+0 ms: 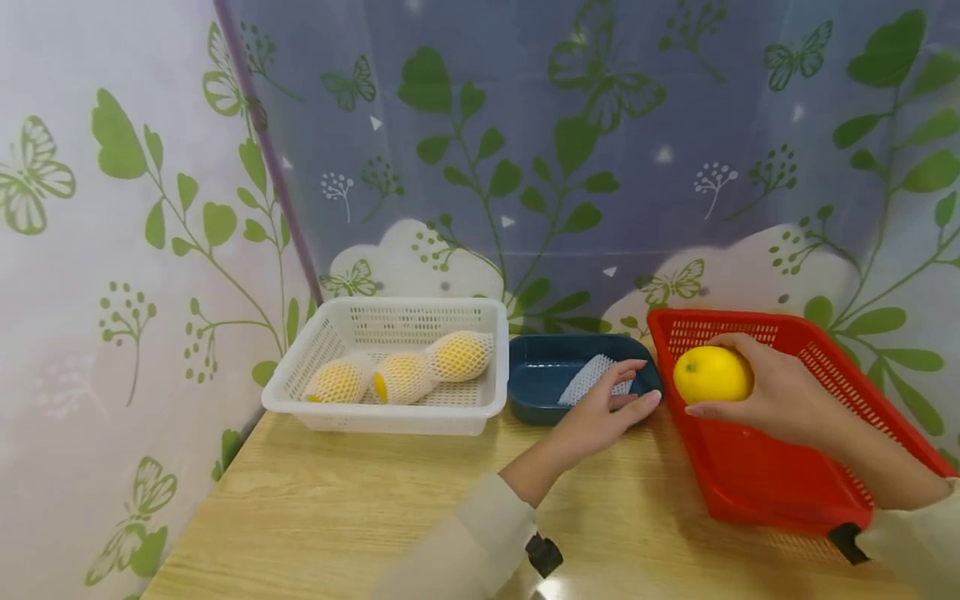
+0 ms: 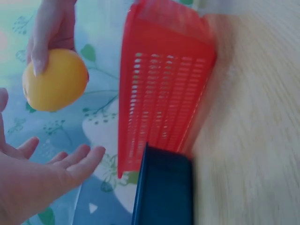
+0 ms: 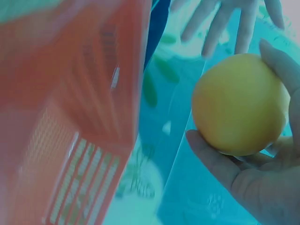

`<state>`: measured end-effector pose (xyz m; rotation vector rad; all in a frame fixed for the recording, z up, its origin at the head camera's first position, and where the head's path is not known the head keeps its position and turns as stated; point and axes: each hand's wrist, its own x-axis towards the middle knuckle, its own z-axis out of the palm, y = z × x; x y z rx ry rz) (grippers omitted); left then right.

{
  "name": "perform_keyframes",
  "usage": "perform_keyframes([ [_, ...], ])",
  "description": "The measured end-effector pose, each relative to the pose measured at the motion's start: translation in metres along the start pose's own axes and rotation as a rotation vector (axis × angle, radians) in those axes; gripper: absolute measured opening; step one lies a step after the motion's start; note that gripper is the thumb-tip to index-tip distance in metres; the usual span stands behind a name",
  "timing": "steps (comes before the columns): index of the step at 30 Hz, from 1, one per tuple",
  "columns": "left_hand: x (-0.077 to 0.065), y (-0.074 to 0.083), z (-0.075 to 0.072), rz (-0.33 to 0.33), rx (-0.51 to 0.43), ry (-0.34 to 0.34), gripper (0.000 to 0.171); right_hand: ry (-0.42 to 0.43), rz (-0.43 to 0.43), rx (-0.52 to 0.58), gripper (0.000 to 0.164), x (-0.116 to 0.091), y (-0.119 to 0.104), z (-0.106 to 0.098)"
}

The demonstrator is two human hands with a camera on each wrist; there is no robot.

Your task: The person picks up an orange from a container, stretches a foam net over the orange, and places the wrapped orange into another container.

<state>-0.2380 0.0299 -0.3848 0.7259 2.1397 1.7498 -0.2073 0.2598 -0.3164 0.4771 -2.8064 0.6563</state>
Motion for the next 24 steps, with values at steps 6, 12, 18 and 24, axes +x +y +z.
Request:
perform_keyframes([
  [6, -0.012, 0.003, -0.02, 0.053, -0.187, -0.024, 0.05, 0.007, 0.008, 0.16, 0.08, -0.004, -0.03, 0.023],
  [12, -0.031, 0.004, -0.031, 0.086, -0.146, -0.075, 0.051, -0.032, 0.016, 0.386, 0.078, -0.01, -0.048, 0.054],
  [18, -0.043, -0.001, -0.037, 0.072, -0.18, -0.094, 0.047, -0.042, 0.028, 0.571, 0.077, -0.015, -0.056, 0.079],
  [24, -0.05, -0.013, -0.033, -0.007, -0.272, 0.005, 0.045, -0.011, 0.072, 0.601, 0.073, -0.014, -0.06, 0.106],
])
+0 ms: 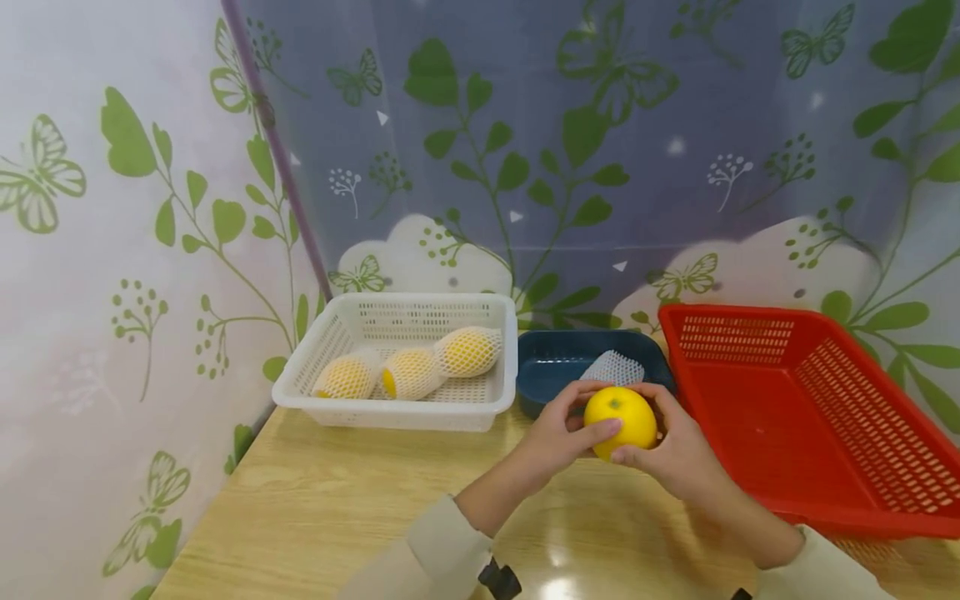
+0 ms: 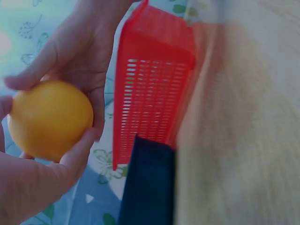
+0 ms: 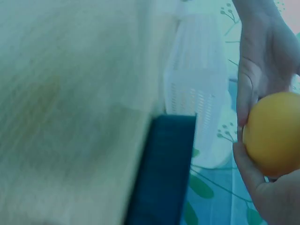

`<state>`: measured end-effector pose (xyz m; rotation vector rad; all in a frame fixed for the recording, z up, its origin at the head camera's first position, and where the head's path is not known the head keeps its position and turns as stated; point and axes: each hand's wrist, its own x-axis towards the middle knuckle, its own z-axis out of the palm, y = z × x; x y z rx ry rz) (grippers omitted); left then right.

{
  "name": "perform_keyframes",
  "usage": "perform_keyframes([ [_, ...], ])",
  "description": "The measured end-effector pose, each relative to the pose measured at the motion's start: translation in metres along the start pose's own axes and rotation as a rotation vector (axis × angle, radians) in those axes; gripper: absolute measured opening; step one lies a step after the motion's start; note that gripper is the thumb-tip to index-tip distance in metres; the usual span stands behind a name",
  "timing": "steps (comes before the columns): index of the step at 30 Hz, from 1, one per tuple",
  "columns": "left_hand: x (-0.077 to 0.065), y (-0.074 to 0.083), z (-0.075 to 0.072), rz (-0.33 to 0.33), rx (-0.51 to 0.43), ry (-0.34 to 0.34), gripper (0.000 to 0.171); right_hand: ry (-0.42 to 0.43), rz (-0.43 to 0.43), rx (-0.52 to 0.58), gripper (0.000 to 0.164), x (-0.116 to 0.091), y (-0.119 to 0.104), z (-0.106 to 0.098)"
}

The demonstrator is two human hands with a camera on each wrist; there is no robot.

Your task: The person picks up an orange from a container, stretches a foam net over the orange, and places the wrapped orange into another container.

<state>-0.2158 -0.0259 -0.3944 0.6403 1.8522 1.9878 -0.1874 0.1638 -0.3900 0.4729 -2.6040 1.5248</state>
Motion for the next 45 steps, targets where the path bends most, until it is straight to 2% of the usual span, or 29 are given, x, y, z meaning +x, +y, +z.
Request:
perform_keyframes([
  [7, 0.0, -0.012, -0.001, -0.091, -0.051, 0.095, 0.043, 0.001, 0.042, -0.002, 0.073, 0.002, 0.011, 0.014],
  [13, -0.005, -0.016, -0.007, -0.1, -0.039, 0.109, 0.042, -0.026, 0.051, 0.04, 0.078, -0.001, 0.011, 0.019],
  [24, -0.018, -0.016, -0.023, -0.167, 0.098, 0.101, 0.045, -0.055, -0.001, 0.1, 0.082, -0.006, 0.015, 0.032],
  [28, -0.022, -0.019, -0.024, -0.184, 0.122, 0.095, 0.046, -0.058, 0.038, 0.096, 0.08, -0.007, 0.018, 0.041],
  [32, -0.025, -0.022, -0.025, -0.181, 0.124, 0.069, 0.046, -0.059, 0.067, 0.088, 0.077, -0.008, 0.022, 0.047],
  [36, -0.027, -0.024, -0.028, -0.171, 0.122, 0.003, 0.046, -0.054, 0.058, 0.075, 0.074, -0.009, 0.026, 0.049],
  [41, -0.027, -0.021, -0.035, -0.154, 0.238, -0.057, 0.049, -0.054, 0.042, 0.073, 0.073, -0.01, 0.027, 0.049],
  [45, -0.026, -0.021, -0.037, -0.131, 0.323, -0.08, 0.052, -0.066, 0.04, 0.072, 0.073, -0.011, 0.028, 0.048],
])
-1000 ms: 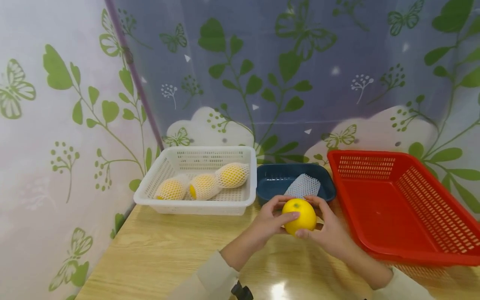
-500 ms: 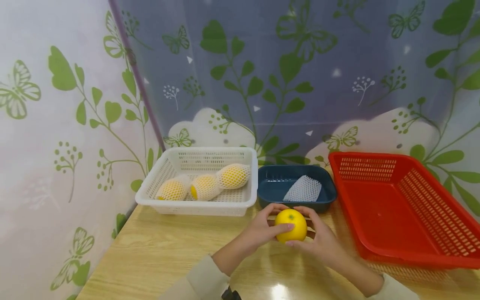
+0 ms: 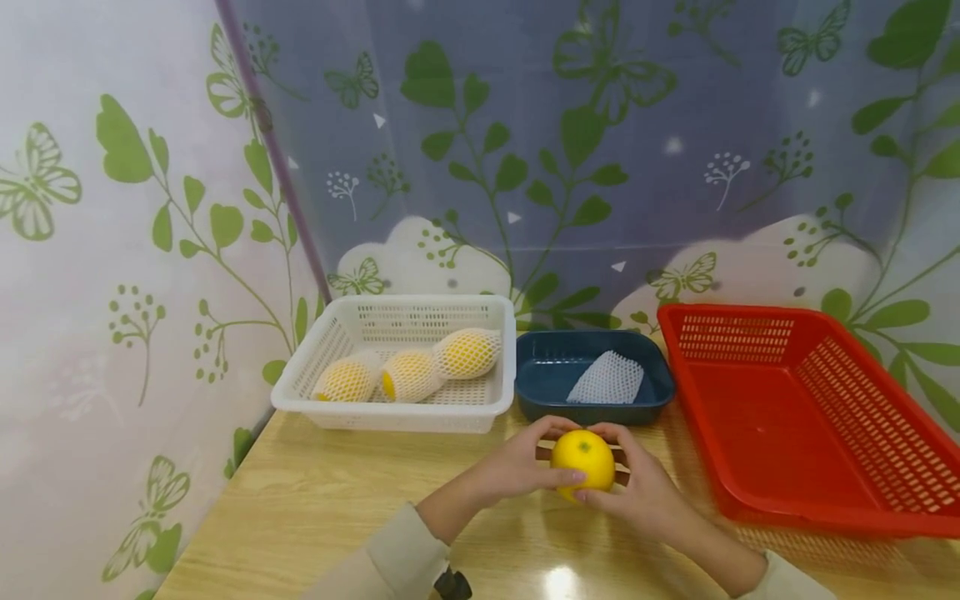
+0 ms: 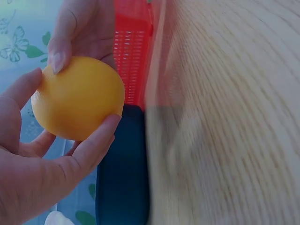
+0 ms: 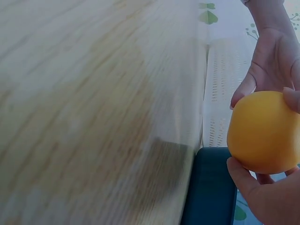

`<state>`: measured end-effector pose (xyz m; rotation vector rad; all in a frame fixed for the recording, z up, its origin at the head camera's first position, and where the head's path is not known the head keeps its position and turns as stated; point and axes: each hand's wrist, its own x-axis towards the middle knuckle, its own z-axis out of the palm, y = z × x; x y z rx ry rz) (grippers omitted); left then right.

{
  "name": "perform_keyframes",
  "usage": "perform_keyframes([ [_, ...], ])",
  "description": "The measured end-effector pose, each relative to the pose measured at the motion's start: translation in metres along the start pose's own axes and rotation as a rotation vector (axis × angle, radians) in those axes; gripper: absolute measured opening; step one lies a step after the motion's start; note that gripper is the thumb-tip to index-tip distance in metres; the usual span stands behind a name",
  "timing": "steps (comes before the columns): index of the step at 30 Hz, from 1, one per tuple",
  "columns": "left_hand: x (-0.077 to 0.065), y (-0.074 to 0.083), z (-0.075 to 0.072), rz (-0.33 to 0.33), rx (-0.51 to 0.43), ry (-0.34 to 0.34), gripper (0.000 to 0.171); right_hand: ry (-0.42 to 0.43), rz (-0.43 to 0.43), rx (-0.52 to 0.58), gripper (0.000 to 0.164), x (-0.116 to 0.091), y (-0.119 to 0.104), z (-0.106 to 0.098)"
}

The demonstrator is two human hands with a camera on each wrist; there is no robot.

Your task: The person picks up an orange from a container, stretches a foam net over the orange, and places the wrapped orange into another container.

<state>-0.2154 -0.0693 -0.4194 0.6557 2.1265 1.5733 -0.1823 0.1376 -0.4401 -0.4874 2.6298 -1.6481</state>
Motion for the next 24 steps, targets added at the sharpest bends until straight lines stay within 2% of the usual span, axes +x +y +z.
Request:
perform_keyframes([
  [4, 0.0, -0.003, -0.001, -0.01, 0.026, -0.01, 0.052, -0.015, 0.03, 0.001, 0.072, 0.001, 0.003, 0.002],
  [9, 0.001, -0.007, -0.002, -0.04, 0.043, -0.042, 0.051, -0.039, 0.028, -0.006, 0.07, 0.003, 0.012, 0.006],
  [16, 0.002, -0.016, -0.001, -0.114, -0.005, -0.087, 0.051, -0.075, 0.066, 0.0, 0.072, 0.003, 0.019, 0.011],
  [24, 0.001, -0.02, 0.002, -0.123, -0.034, -0.07, 0.053, -0.101, 0.078, -0.039, 0.072, 0.005, 0.02, 0.012],
])
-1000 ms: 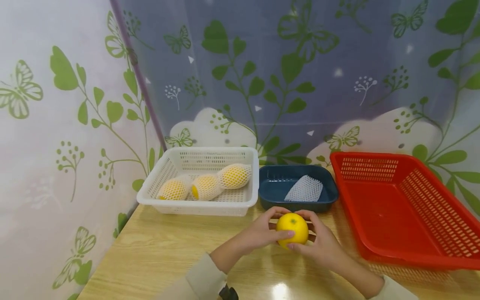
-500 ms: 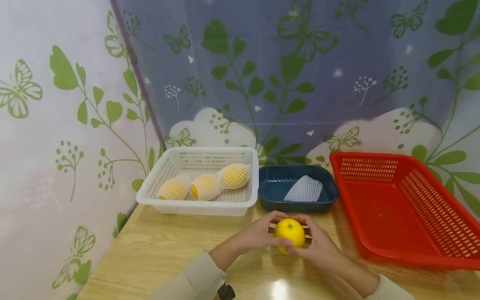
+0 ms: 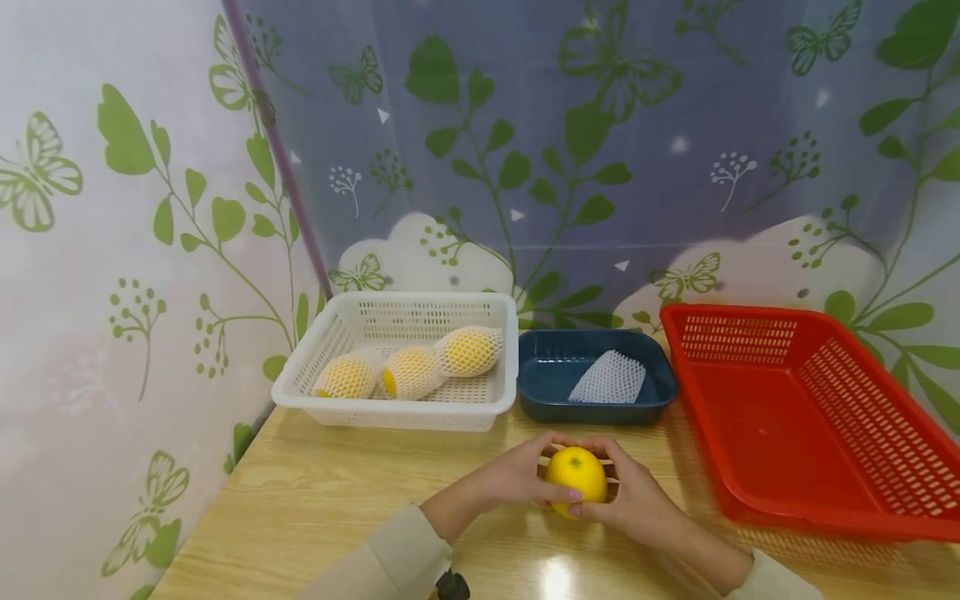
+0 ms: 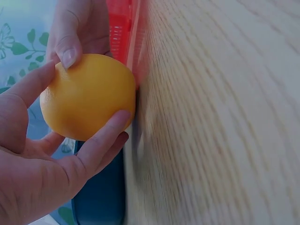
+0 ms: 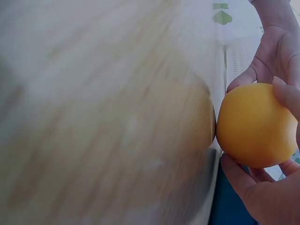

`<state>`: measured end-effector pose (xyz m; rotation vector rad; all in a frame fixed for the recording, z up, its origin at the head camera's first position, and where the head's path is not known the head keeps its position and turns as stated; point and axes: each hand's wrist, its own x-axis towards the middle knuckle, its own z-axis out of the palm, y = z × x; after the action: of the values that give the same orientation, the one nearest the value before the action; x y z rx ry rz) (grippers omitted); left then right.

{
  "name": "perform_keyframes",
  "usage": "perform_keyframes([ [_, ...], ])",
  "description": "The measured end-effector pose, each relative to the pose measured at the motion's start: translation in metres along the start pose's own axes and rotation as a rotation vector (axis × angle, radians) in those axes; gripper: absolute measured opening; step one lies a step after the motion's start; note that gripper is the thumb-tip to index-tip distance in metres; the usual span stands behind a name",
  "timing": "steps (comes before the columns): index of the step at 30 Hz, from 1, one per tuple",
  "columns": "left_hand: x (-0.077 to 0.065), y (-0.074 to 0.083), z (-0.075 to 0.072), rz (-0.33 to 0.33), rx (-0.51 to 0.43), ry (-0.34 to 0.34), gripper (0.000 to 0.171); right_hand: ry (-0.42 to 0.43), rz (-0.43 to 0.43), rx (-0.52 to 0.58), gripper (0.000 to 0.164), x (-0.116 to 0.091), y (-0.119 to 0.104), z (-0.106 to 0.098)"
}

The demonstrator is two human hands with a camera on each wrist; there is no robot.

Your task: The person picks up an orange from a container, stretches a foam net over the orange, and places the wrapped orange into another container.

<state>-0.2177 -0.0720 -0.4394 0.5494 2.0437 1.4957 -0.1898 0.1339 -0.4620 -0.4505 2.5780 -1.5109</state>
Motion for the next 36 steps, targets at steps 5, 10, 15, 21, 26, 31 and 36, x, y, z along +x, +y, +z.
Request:
perform_keyframes([
  [5, 0.001, -0.003, 0.001, 0.01, 0.021, -0.005, 0.054, -0.022, 0.0, -0.009, 0.075, 0.001, 0.001, -0.002],
  [10, 0.002, -0.006, 0.001, 0.037, 0.076, -0.007, 0.054, -0.067, -0.029, -0.013, 0.076, -0.001, 0.0, -0.005],
  [15, 0.0, -0.007, 0.002, 0.057, 0.077, -0.011, 0.052, -0.087, -0.06, -0.012, 0.075, -0.002, -0.002, -0.008],
  [21, -0.002, -0.006, 0.004, 0.063, 0.064, -0.013, 0.053, -0.125, -0.077, -0.023, 0.078, -0.006, -0.005, -0.012],
  [26, -0.003, -0.01, 0.003, 0.073, 0.109, -0.011, 0.055, -0.207, -0.067, -0.087, 0.088, -0.004, -0.021, -0.029],
  [31, -0.003, -0.012, 0.001, 0.073, 0.113, -0.031, 0.055, -0.237, -0.034, -0.168, 0.086, 0.005, -0.048, -0.049],
  [36, -0.002, -0.012, 0.0, 0.076, 0.088, -0.054, 0.055, -0.178, -0.06, -0.239, 0.08, 0.012, -0.065, -0.056],
])
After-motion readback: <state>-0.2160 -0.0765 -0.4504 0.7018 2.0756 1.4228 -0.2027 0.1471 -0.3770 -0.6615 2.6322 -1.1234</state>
